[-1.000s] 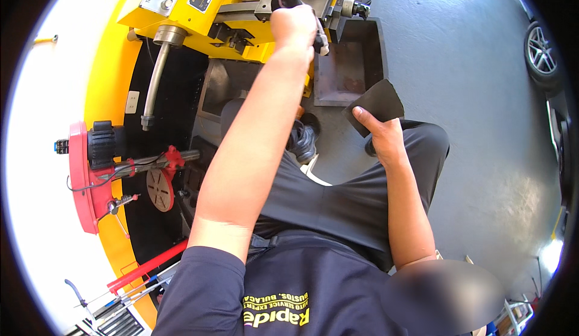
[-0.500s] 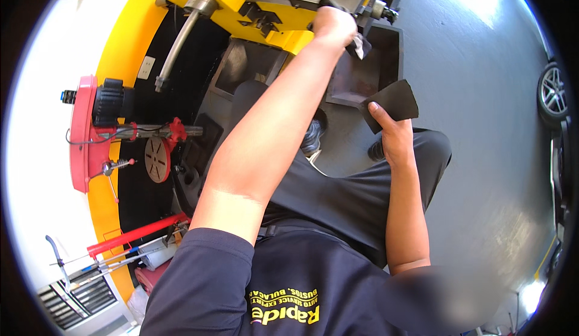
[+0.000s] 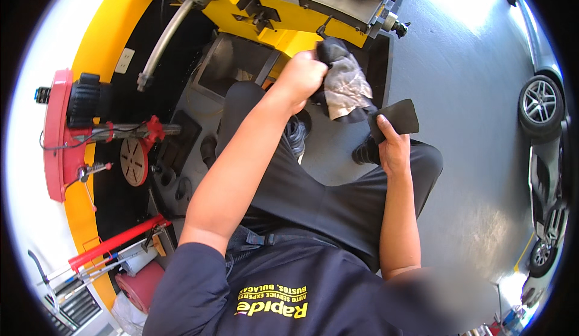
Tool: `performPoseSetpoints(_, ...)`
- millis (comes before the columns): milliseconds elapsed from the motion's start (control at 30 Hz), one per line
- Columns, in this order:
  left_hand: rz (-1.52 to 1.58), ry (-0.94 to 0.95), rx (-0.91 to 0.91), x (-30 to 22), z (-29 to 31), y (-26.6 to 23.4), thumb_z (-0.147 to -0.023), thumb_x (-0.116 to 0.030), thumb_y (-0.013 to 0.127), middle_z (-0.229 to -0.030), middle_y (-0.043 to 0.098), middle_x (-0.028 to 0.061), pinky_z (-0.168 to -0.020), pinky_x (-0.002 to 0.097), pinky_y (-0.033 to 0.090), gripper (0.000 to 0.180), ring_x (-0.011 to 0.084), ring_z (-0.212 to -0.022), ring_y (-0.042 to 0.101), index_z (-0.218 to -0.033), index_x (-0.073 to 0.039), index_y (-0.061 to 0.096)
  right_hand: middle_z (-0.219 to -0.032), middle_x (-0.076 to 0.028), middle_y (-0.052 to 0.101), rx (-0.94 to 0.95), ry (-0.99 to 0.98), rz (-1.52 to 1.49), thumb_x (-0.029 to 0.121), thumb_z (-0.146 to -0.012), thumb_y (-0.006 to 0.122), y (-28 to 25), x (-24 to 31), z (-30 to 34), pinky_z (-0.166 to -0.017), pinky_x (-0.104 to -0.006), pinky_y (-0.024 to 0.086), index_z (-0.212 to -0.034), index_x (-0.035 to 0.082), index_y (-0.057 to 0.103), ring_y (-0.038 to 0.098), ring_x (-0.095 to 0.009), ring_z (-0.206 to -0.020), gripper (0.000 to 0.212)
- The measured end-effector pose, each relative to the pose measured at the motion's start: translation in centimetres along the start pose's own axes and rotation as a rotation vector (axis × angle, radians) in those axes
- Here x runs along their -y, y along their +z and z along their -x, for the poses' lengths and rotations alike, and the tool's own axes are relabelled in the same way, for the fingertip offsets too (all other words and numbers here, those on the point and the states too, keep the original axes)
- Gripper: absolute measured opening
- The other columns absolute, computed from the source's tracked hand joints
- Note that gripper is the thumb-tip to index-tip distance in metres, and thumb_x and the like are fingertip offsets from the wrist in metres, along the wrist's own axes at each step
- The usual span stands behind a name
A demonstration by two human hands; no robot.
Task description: The person cleans brake components using a yellow brake lathe. They remove a brake pad, wipe the machine's clamping area with a cloth, apply a liquid from a green bottle to the pad, and then scrub the pad against the lathe's grinding surface. The person also wipes the machine and handles a brake caliper.
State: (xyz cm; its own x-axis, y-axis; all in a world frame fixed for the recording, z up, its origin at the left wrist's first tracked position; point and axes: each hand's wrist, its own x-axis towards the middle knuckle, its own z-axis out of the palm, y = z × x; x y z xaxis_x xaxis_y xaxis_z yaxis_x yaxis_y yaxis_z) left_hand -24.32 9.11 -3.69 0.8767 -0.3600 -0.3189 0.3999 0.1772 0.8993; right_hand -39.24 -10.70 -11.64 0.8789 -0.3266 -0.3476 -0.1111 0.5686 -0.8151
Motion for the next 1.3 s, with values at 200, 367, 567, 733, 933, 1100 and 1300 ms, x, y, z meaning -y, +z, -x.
performPoseSetpoints(200,0.138,0.092,-0.107,-2.0,-2.1,0.9,-0.089,-0.002,0.053,-0.094,0.07,0.0044,-0.077,0.0306,0.052,0.02,0.0155,-0.081,0.065,-0.102,0.0,0.068,-0.103,-0.001,0.067,-0.039,0.037,0.004,0.008,-0.1,0.071,-0.9,-0.5,-0.6,-0.078,-0.032,0.054,-0.113,0.009,0.063,0.067,-0.014,-0.092,0.015)
performPoseSetpoints(367,-0.661,0.599,-0.387,0.0,-7.4,4.4,-0.09,-0.019,0.074,-0.093,0.071,0.0171,-0.086,0.0418,0.054,0.028,0.0308,-0.086,0.07,-0.112,-0.003,0.066,-0.103,-0.001,0.066,-0.032,0.056,0.003,0.006,-0.1,0.07,0.8,-0.4,-1.0,-0.084,-0.0328,0.055,-0.113,0.008,0.062,0.067,-0.015,-0.096,0.016)
performPoseSetpoints(567,-0.953,0.832,-0.419,3.0,-7.4,6.6,-0.09,-0.006,0.073,-0.118,0.055,0.0259,-0.09,0.0534,0.053,0.043,0.0487,-0.105,0.062,-0.128,-0.005,0.054,-0.11,-0.004,0.063,0.054,0.071,-0.051,0.002,-0.099,0.069,0.9,0.8,-0.4,-0.098,-0.0345,0.053,-0.119,0.006,0.06,0.065,-0.016,-0.105,0.023)
performPoseSetpoints(733,-1.245,0.891,-0.337,2.5,-6.0,5.8,-0.09,-0.008,0.073,-0.127,0.057,0.0264,-0.095,0.0498,0.055,0.045,0.0466,-0.113,0.063,-0.132,0.0,0.061,-0.11,-0.003,0.064,0.027,0.05,-0.076,0.001,-0.098,0.07,0.6,2.0,0.2,-0.097,-0.0341,0.053,-0.118,0.006,0.06,0.065,-0.016,-0.104,0.023)
performPoseSetpoints(933,-1.864,0.631,-0.154,-0.6,-5.6,8.4,-0.099,-0.01,0.055,-0.117,0.063,0.0243,-0.094,0.0485,0.059,0.025,0.0402,-0.107,0.069,-0.115,0.003,0.069,-0.114,-0.005,0.065,0.085,-0.011,-0.096,0.005,-0.094,0.076,-0.6,1.7,-0.2,-0.097,-0.0357,0.052,-0.123,0.005,0.061,0.064,-0.018,-0.107,0.033)
performPoseSetpoints(1100,-2.06,0.489,-0.043,-1.8,-6.0,10.5,-0.097,-0.011,0.059,-0.119,0.066,0.0256,-0.091,0.049,0.061,0.021,0.0374,-0.109,0.071,-0.101,0.002,0.075,-0.115,-0.004,0.066,0.108,-0.08,-0.118,0.004,-0.098,0.071,-0.3,2.3,0.1,-0.102,-0.0373,0.05,-0.124,0.005,0.061,0.064,-0.018,-0.11,0.028)
performPoseSetpoints(1300,-1.05,-0.053,0.301,-5.9,-5.0,3.3,-0.09,-0.01,0.064,-0.099,0.075,0.0057,-0.085,0.0352,0.056,0.03,0.0163,-0.09,0.071,-0.115,0.005,0.072,-0.111,-0.003,0.068,0.06,-0.132,-0.202,0.004,-0.092,0.08,-2.2,2.9,0.7,-0.093,-0.0324,0.053,-0.119,0.005,0.064,0.065,-0.015,-0.103,0.031)
